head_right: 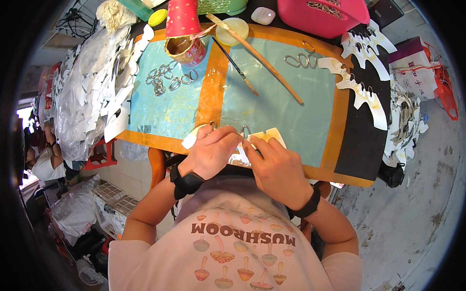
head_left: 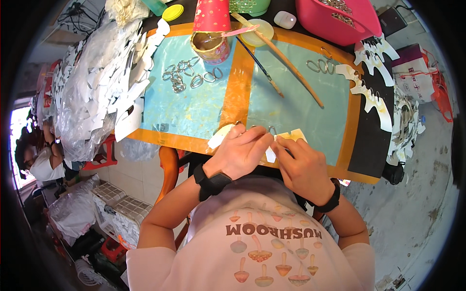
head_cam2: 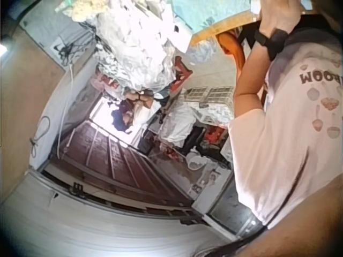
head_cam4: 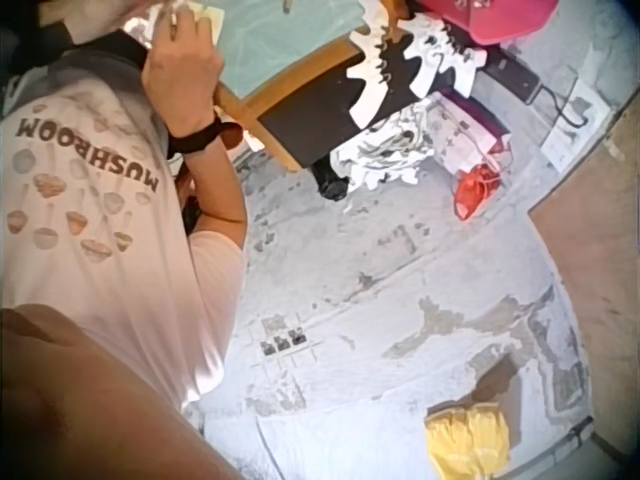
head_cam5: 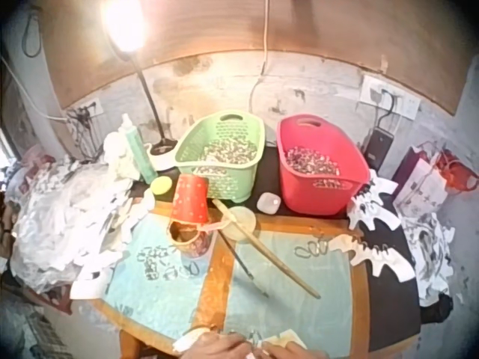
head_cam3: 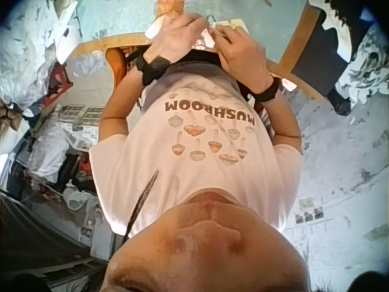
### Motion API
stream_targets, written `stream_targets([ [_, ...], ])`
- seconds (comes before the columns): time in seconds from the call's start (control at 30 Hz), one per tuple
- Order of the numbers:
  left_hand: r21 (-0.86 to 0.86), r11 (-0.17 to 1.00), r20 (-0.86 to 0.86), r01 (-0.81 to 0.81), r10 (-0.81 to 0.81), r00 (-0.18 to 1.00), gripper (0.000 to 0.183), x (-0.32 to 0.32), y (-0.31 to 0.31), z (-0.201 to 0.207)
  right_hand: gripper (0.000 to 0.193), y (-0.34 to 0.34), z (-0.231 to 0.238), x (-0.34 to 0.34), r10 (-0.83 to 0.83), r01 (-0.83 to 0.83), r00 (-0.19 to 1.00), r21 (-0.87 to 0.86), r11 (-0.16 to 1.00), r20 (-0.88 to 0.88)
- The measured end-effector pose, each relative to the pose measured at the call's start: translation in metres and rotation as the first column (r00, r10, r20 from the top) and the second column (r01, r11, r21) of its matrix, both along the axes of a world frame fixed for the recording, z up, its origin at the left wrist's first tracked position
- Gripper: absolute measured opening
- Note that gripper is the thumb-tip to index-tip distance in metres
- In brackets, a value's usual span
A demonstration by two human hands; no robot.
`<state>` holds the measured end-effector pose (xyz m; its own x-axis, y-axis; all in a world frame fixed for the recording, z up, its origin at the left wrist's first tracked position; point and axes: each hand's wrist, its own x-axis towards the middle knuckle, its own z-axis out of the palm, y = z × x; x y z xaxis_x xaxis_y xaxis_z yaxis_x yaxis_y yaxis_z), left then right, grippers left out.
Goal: Manually attaching small decorative silver metal rings to white cutout shoe upper components.
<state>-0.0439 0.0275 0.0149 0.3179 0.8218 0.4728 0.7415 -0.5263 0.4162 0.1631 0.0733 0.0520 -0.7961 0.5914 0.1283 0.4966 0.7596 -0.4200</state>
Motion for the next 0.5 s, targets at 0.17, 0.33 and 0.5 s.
stream_targets([
  [0.17,0.05,0.997,-0.016,-0.067,0.068,0.998,0.037,0.005,-0.009,-0.01,0.043,0.0,-0.002,0.0,-0.03,0.029,0.999,-0.024,0.999,-0.038],
  [0.33,0.042,0.991,0.029,-0.128,0.127,0.992,0.035,0.006,-0.012,-0.018,0.036,0.003,0.0,-0.002,-0.098,0.092,0.992,-0.09,0.992,-0.074],
  [0.5,-0.078,0.985,0.088,-0.152,0.159,0.983,0.04,0.007,-0.009,-0.008,0.021,0.016,-0.006,0.0,-0.156,0.119,0.976,-0.231,0.966,-0.15],
])
